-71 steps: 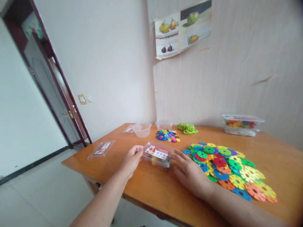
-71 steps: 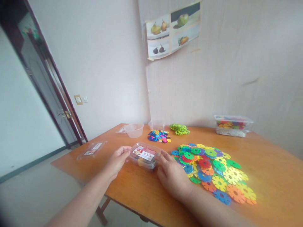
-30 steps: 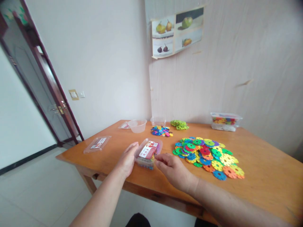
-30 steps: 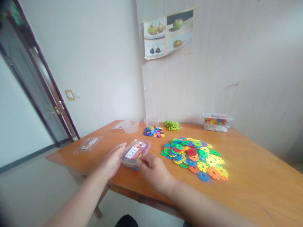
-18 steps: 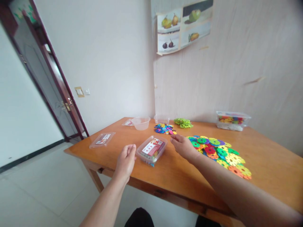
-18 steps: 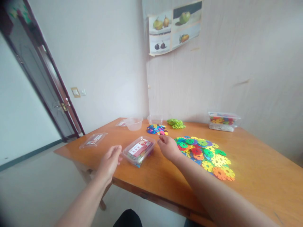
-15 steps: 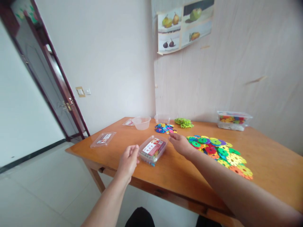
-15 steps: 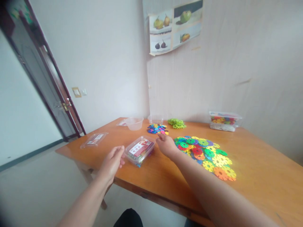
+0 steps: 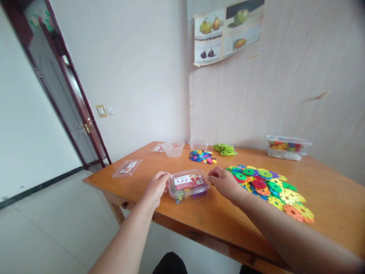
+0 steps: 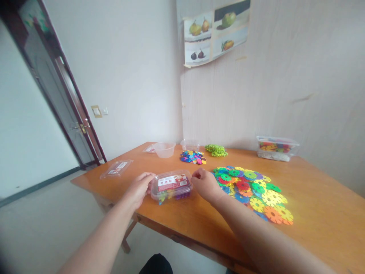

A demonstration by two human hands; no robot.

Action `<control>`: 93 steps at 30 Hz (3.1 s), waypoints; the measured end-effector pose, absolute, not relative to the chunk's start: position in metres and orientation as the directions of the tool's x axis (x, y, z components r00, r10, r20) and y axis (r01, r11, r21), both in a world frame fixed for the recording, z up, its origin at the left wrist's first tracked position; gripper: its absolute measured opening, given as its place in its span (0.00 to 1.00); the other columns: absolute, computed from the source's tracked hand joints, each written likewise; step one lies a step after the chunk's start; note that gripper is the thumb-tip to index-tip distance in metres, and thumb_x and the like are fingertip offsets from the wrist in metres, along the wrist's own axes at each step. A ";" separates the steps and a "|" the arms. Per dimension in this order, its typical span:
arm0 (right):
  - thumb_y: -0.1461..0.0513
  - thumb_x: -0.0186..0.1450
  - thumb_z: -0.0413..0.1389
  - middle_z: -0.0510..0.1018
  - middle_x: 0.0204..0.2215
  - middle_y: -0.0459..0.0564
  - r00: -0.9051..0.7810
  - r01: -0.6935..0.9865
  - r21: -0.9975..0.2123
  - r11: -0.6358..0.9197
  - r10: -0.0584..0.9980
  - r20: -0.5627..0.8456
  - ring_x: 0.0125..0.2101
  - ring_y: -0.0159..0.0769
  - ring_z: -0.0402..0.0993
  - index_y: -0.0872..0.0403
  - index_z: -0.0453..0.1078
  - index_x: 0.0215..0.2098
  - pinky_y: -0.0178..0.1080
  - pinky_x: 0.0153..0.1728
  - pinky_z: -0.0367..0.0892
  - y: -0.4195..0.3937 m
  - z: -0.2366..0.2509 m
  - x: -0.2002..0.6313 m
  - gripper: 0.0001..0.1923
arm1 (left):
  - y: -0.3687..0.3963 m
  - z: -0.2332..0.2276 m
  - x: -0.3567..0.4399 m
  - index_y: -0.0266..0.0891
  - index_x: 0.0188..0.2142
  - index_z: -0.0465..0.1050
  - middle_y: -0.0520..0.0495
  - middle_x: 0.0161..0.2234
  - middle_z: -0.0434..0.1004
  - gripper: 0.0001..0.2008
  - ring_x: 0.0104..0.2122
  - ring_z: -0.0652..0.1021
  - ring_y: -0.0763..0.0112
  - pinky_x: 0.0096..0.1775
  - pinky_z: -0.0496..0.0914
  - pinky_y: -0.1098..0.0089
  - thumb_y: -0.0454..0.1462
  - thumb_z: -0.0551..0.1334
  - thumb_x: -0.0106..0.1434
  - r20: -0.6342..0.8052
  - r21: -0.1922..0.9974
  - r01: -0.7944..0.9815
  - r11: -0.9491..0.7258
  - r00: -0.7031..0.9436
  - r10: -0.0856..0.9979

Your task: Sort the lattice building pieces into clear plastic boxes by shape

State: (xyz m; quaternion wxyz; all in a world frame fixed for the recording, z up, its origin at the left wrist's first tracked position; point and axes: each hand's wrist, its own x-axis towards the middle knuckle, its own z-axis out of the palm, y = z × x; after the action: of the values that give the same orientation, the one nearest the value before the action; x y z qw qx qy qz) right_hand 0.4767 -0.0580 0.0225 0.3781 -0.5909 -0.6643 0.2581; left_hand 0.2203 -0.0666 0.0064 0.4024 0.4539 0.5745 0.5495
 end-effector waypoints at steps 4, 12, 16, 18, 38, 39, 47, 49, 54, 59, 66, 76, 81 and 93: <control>0.59 0.59 0.54 0.75 0.24 0.46 0.049 0.515 -0.856 0.048 0.995 0.085 0.24 0.31 0.68 0.54 0.70 0.30 0.33 0.23 0.57 -0.049 0.022 0.475 0.07 | -0.062 0.004 0.221 0.39 0.29 0.67 0.55 0.21 0.67 0.12 0.18 0.66 0.78 0.20 0.57 0.76 0.45 0.59 0.55 -0.030 0.999 0.029 0.041 -0.305 0.952; 0.54 0.62 0.52 0.65 0.14 0.42 0.064 0.459 -0.888 0.007 0.997 0.041 0.17 0.28 0.59 0.53 0.63 0.21 0.34 0.19 0.50 -0.033 0.019 0.460 0.16 | -0.065 0.010 0.227 0.40 0.26 0.64 0.57 0.17 0.62 0.13 0.14 0.62 0.79 0.18 0.51 0.76 0.47 0.61 0.54 -0.070 0.989 0.101 0.106 -0.310 0.948; 0.53 0.61 0.53 0.62 0.14 0.40 0.068 0.418 -0.908 0.005 0.997 0.036 0.17 0.27 0.56 0.53 0.62 0.21 0.33 0.18 0.48 -0.033 0.012 0.459 0.15 | -0.064 0.009 0.226 0.41 0.25 0.63 0.58 0.15 0.60 0.15 0.14 0.60 0.79 0.18 0.49 0.76 0.48 0.62 0.53 -0.076 0.989 0.101 0.109 -0.287 0.955; 0.52 0.61 0.53 0.61 0.14 0.39 0.057 0.398 -0.917 0.010 0.998 0.035 0.17 0.27 0.55 0.53 0.62 0.22 0.33 0.18 0.47 -0.033 0.009 0.459 0.15 | -0.065 0.009 0.226 0.41 0.24 0.62 0.59 0.14 0.58 0.16 0.13 0.59 0.79 0.18 0.48 0.76 0.49 0.62 0.53 -0.079 0.990 0.094 0.109 -0.285 0.955; 0.52 0.58 0.55 0.67 0.17 0.40 -0.133 0.192 -0.981 0.041 0.991 0.015 0.17 0.28 0.60 0.54 0.72 0.35 0.32 0.18 0.53 -0.023 0.005 0.462 0.15 | -0.070 0.010 0.235 0.39 0.27 0.71 0.50 0.21 0.74 0.12 0.18 0.71 0.72 0.22 0.63 0.73 0.46 0.63 0.53 -0.037 0.997 0.052 0.062 -0.391 0.919; 0.52 0.58 0.55 0.67 0.17 0.40 -0.144 0.181 -0.983 0.036 0.990 0.010 0.16 0.27 0.59 0.54 0.72 0.34 0.32 0.17 0.52 -0.023 0.004 0.462 0.14 | -0.070 0.010 0.235 0.39 0.27 0.71 0.50 0.21 0.74 0.12 0.18 0.71 0.73 0.22 0.63 0.73 0.46 0.64 0.53 -0.044 0.997 0.037 0.064 -0.395 0.918; 0.50 0.58 0.56 0.61 0.13 0.36 -0.111 0.155 -0.988 0.026 0.994 0.009 0.13 0.26 0.55 0.53 0.65 0.26 0.31 0.14 0.49 -0.017 -0.005 0.463 0.15 | -0.064 0.007 0.233 0.38 0.31 0.73 0.51 0.22 0.74 0.14 0.19 0.71 0.73 0.19 0.59 0.75 0.46 0.64 0.52 -0.090 0.995 0.009 0.100 -0.361 0.928; 0.50 0.59 0.56 0.61 0.13 0.36 -0.113 0.152 -0.988 0.027 0.994 0.010 0.13 0.26 0.55 0.53 0.66 0.26 0.32 0.14 0.49 -0.016 -0.006 0.463 0.16 | -0.063 0.006 0.233 0.37 0.30 0.73 0.50 0.23 0.75 0.13 0.20 0.72 0.72 0.20 0.60 0.74 0.45 0.64 0.52 -0.076 0.997 0.003 0.083 -0.365 0.928; 0.51 0.59 0.56 0.65 0.16 0.39 -0.118 0.146 -0.989 0.035 0.993 0.018 0.16 0.27 0.60 0.55 0.69 0.28 0.31 0.16 0.52 -0.015 -0.007 0.462 0.15 | -0.061 0.004 0.233 0.36 0.27 0.73 0.46 0.25 0.77 0.12 0.24 0.75 0.69 0.24 0.65 0.72 0.43 0.65 0.52 0.008 1.000 0.017 -0.001 -0.377 0.926; 0.53 0.59 0.55 0.67 0.16 0.40 -0.114 0.151 -0.987 0.049 0.993 0.031 0.17 0.28 0.62 0.54 0.66 0.27 0.32 0.17 0.55 -0.011 -0.010 0.460 0.13 | -0.060 0.002 0.232 0.36 0.26 0.73 0.46 0.23 0.76 0.13 0.22 0.74 0.69 0.23 0.64 0.72 0.45 0.65 0.52 0.028 0.999 0.053 -0.010 -0.355 0.935; 0.54 0.58 0.55 0.67 0.16 0.40 -0.060 0.219 -0.973 0.071 0.996 0.059 0.17 0.28 0.61 0.54 0.67 0.26 0.32 0.19 0.56 -0.008 -0.015 0.457 0.11 | -0.063 0.003 0.232 0.36 0.25 0.72 0.48 0.22 0.74 0.13 0.21 0.72 0.72 0.23 0.62 0.73 0.45 0.64 0.52 0.060 0.994 0.110 -0.022 -0.356 0.932; 0.51 0.59 0.54 0.66 0.16 0.41 -0.014 0.339 -0.937 0.084 0.996 0.085 0.18 0.28 0.59 0.55 0.69 0.25 0.32 0.19 0.52 -0.020 -0.006 0.457 0.16 | -0.068 0.002 0.232 0.35 0.28 0.74 0.48 0.25 0.76 0.16 0.26 0.75 0.67 0.28 0.66 0.70 0.48 0.65 0.53 0.109 0.992 0.093 -0.081 -0.346 0.932; 0.50 0.60 0.53 0.63 0.15 0.39 0.013 0.391 -0.914 0.108 0.992 0.122 0.19 0.28 0.58 0.54 0.67 0.23 0.33 0.20 0.52 -0.023 -0.004 0.458 0.17 | -0.066 -0.004 0.233 0.36 0.28 0.73 0.48 0.25 0.75 0.20 0.26 0.74 0.68 0.27 0.66 0.71 0.52 0.63 0.55 0.162 0.984 0.133 -0.119 -0.393 0.905; 0.46 0.66 0.48 0.64 0.11 0.39 -0.049 0.448 -0.893 0.039 0.999 0.019 0.12 0.28 0.61 0.52 0.60 0.24 0.31 0.14 0.54 -0.034 0.009 0.461 0.21 | -0.065 -0.007 0.232 0.36 0.29 0.75 0.47 0.25 0.76 0.24 0.26 0.73 0.69 0.27 0.65 0.71 0.57 0.61 0.55 0.208 0.977 0.141 -0.162 -0.442 0.873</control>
State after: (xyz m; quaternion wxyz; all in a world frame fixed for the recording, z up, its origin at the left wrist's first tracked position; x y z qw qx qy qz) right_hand 0.4611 -0.0343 0.0090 0.3676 -0.5834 -0.6201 0.3741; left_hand 0.2316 -0.0650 -0.0074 0.2936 0.4393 0.5770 0.6228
